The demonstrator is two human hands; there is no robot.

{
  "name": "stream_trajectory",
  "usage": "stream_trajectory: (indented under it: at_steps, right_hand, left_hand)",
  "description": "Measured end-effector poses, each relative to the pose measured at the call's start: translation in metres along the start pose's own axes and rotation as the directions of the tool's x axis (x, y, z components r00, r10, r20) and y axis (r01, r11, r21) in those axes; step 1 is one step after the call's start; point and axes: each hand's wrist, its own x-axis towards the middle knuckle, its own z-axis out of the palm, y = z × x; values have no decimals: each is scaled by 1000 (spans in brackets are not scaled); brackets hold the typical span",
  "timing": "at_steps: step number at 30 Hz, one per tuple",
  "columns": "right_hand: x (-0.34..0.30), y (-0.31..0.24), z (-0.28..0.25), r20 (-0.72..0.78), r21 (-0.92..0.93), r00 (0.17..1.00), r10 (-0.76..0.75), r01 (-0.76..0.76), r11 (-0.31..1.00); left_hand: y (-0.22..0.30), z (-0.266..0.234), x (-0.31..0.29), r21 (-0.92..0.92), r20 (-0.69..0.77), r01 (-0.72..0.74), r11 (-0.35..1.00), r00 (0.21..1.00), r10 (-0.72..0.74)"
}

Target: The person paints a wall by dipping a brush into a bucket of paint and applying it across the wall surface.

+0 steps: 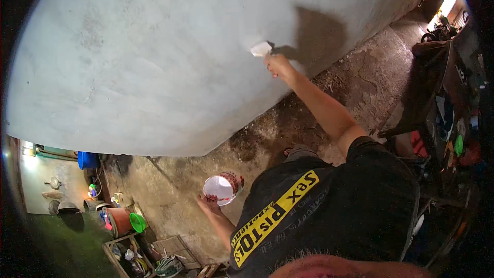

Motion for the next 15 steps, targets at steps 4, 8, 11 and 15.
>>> stream_trajectory:
  at_steps: [4, 8, 11, 15]
  right_hand:
    - [-8, -97, -21, 211, 96, 891, -402, 390, 916]
    - [-73, -230, 4, 117, -152, 831, -544, 556, 817]
    - [-113, -281, 19, 17, 107, 694, -720, 715, 691]
    - [-26, -206, -11, 204, -38, 657, -726, 746, 665]
  left_hand:
    - [4, 18, 4, 51, 10, 39, 998, 999, -40]
    - [-5, 14, 9, 26, 85, 43, 999, 995, -45]
    - [-7, 20, 6, 48, 14, 43, 998, 999, -43]
    - [-2, 35, 2, 137, -10, 96, 986, 995, -95]
